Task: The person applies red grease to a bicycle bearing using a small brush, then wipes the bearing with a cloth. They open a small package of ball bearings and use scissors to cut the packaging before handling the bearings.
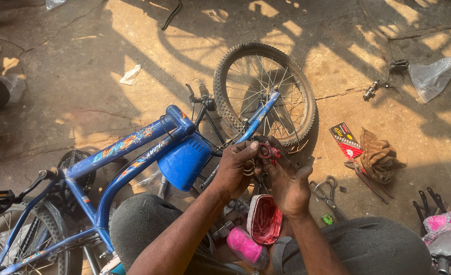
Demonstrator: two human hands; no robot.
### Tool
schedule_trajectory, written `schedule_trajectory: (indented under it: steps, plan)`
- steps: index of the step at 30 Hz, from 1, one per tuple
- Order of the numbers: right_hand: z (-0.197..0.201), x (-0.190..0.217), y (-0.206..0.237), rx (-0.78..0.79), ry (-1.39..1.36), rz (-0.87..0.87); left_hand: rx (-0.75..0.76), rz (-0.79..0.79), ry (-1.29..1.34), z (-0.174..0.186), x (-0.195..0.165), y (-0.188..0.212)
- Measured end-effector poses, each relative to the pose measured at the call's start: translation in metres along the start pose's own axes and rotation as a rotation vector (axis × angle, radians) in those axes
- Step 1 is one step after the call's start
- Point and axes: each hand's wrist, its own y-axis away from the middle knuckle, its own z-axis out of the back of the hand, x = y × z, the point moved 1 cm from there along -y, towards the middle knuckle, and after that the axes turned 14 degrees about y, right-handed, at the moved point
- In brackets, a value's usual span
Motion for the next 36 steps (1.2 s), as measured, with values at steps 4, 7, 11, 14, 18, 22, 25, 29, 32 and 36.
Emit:
schedule_trajectory:
  steps: [4, 7, 11, 14, 18, 22, 25, 29, 32, 36]
  plan:
    - [-0.001, 0.009, -0.001, -0.024, 0.109, 0.161, -0.019, 0.016, 0.001, 0.0, -0.002, 0.0]
    - [-0.002, 0.014, -0.003, 0.001, 0.263, 0.224, -0.01, 0.041, 0.003, 0.0, -0.001, 0.001]
    - [-0.006, 0.014, -0.001, 0.009, 0.527, 0.258, 0.014, 0.03, -0.007, 0.001, -0.001, 0.0]
    - [-0.013, 0.011, 0.007, 0.027, 0.641, 0.356, 0.012, -0.01, -0.006, 0.002, -0.003, -0.001]
    - [-0.018, 0.01, 0.016, -0.072, 0.974, 0.547, -0.004, -0.085, -0.007, 0.004, -0.001, -0.002]
    - [-0.016, 0.01, 0.013, -0.097, 0.938, 0.52, -0.001, -0.11, -0.045, 0.007, 0.002, -0.004]
    - [-0.015, 0.014, 0.013, -0.127, 1.27, 0.649, 0.026, -0.121, -0.06, 0.01, 0.002, -0.005]
    - [-0.011, 0.013, 0.009, -0.154, 1.033, 0.65, 0.034, -0.142, -0.179, 0.016, 0.001, -0.008]
    - [-0.002, 0.01, 0.0, -0.148, 0.995, 0.529, -0.006, -0.059, -0.336, 0.021, 0.005, -0.011]
    - [0.01, 0.008, -0.007, -0.122, 1.045, 0.422, -0.023, 0.031, -0.406, 0.027, 0.013, -0.015]
